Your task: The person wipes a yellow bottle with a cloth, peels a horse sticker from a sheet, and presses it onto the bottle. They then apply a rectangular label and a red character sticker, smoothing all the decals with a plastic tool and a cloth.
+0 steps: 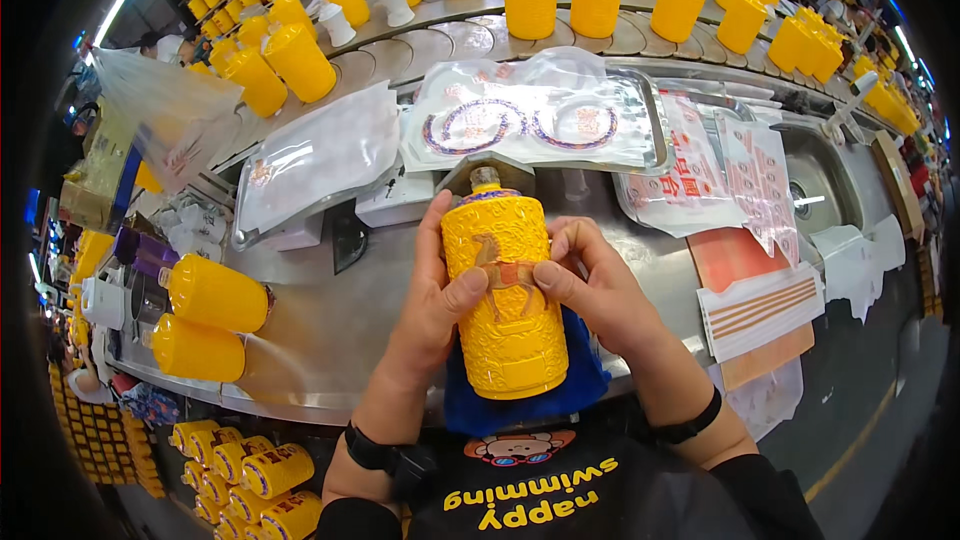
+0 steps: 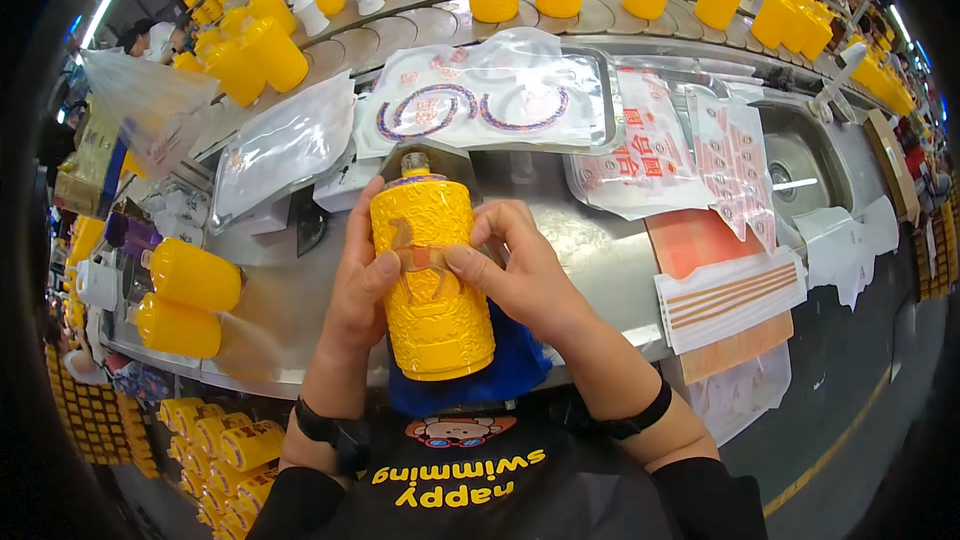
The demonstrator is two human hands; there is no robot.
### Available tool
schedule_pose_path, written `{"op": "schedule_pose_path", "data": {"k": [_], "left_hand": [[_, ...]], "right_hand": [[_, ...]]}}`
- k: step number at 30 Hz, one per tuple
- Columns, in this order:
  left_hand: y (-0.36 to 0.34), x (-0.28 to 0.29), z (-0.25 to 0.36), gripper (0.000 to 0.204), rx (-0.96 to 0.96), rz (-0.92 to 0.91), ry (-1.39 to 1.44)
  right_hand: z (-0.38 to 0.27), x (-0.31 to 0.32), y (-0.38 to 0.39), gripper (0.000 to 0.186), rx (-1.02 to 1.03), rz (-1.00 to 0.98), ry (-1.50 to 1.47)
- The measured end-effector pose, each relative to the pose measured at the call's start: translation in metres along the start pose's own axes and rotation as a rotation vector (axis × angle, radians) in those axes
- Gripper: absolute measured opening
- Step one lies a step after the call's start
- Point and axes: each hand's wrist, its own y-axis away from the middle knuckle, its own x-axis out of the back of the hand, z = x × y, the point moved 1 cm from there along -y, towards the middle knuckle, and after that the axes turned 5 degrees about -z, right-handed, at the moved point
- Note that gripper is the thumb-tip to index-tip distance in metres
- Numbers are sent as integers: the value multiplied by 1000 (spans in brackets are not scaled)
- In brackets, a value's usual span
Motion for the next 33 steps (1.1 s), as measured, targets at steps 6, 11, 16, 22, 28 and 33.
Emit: {"op": "schedule_pose_path", "data": {"k": [6, 11, 16, 22, 28, 33], "left_hand": [[-1, -1, 2, 94, -4, -9, 75], [0, -2, 2, 94, -12, -10, 74], [-1, 0, 0, 94, -22, -6, 71], [-1, 4, -4, 93, -22, -13, 34], [1, 2, -4, 90, -56, -43, 93], [1, 1, -2, 87, -54, -44, 134]], "right_hand": [[5, 0, -3, 33, -21, -5, -34], [-2, -1, -2, 29, -65, -55, -133], [-8, -3, 0, 31, -112, -77, -253], [-7, -4, -2, 34, -69, -67, -149], [-7, -1, -1, 32, -137, -111, -43], [-8, -4, -1, 32, -100, -77, -122]]}}
